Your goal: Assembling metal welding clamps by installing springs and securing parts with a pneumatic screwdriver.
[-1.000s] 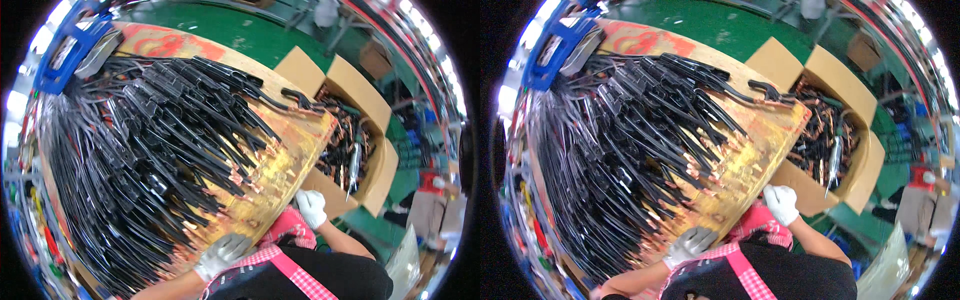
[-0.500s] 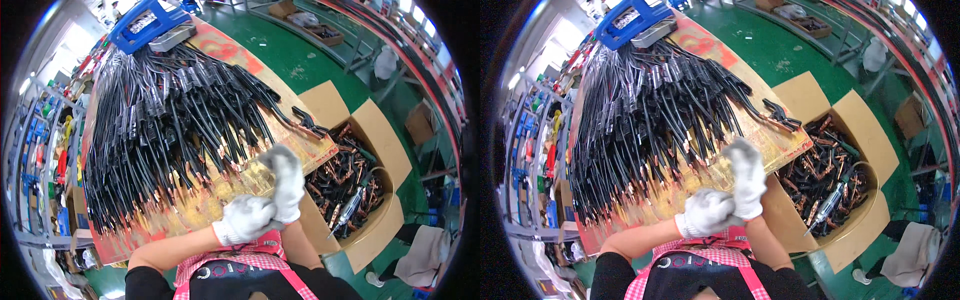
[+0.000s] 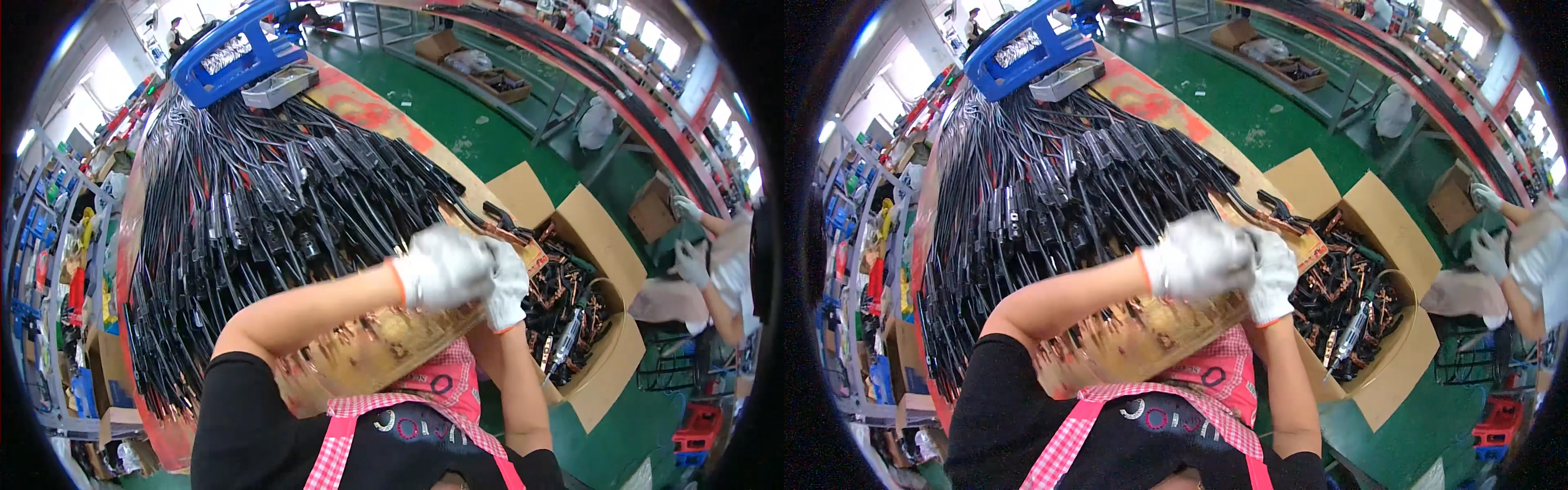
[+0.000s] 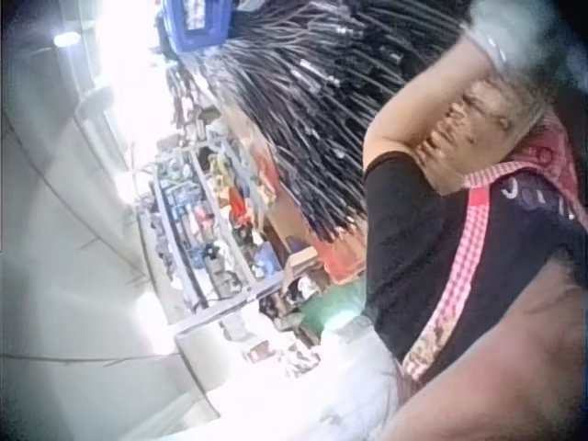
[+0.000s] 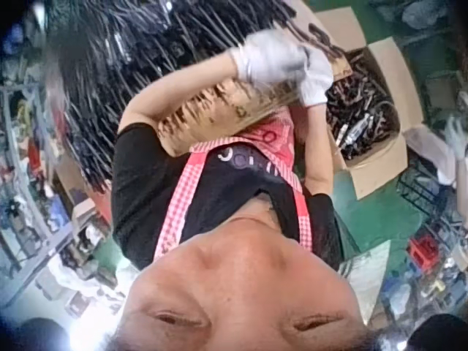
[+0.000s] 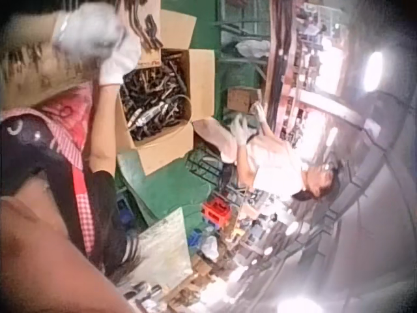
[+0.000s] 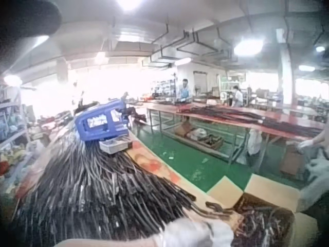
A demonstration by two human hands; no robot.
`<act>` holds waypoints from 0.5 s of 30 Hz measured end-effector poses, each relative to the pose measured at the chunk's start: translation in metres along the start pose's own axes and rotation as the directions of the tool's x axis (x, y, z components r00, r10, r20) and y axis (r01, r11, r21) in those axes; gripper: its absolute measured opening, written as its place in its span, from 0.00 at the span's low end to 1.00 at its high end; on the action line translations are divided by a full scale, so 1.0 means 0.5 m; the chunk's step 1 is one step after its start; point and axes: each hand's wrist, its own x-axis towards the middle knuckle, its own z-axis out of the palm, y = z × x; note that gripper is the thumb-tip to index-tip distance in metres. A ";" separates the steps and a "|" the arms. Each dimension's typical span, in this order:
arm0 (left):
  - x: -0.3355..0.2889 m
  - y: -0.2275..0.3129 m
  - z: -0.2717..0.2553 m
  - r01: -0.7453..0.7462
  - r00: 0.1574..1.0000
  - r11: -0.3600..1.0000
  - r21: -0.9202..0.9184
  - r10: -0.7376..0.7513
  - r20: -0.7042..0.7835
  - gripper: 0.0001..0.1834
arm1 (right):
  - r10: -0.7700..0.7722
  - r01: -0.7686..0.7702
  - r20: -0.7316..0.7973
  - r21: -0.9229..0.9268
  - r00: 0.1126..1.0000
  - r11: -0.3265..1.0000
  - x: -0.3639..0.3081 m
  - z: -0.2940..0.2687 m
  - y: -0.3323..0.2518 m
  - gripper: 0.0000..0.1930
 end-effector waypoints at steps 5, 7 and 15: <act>-0.100 -0.213 0.028 -0.046 0.999 0.905 0.423 0.049 0.003 0.17 | 0.359 -0.368 0.104 0.088 0.928 0.926 -0.004 0.058 -0.041 0.19; -0.099 -0.203 0.065 0.037 0.991 0.937 0.348 0.009 -0.130 0.10 | 0.339 -0.337 0.129 -0.038 0.932 0.941 0.016 0.064 -0.060 0.20; -0.130 -0.187 0.050 -0.043 0.907 0.978 0.206 0.125 -0.403 0.07 | 0.203 -0.091 0.322 -0.331 0.925 0.939 0.144 0.123 -0.109 0.25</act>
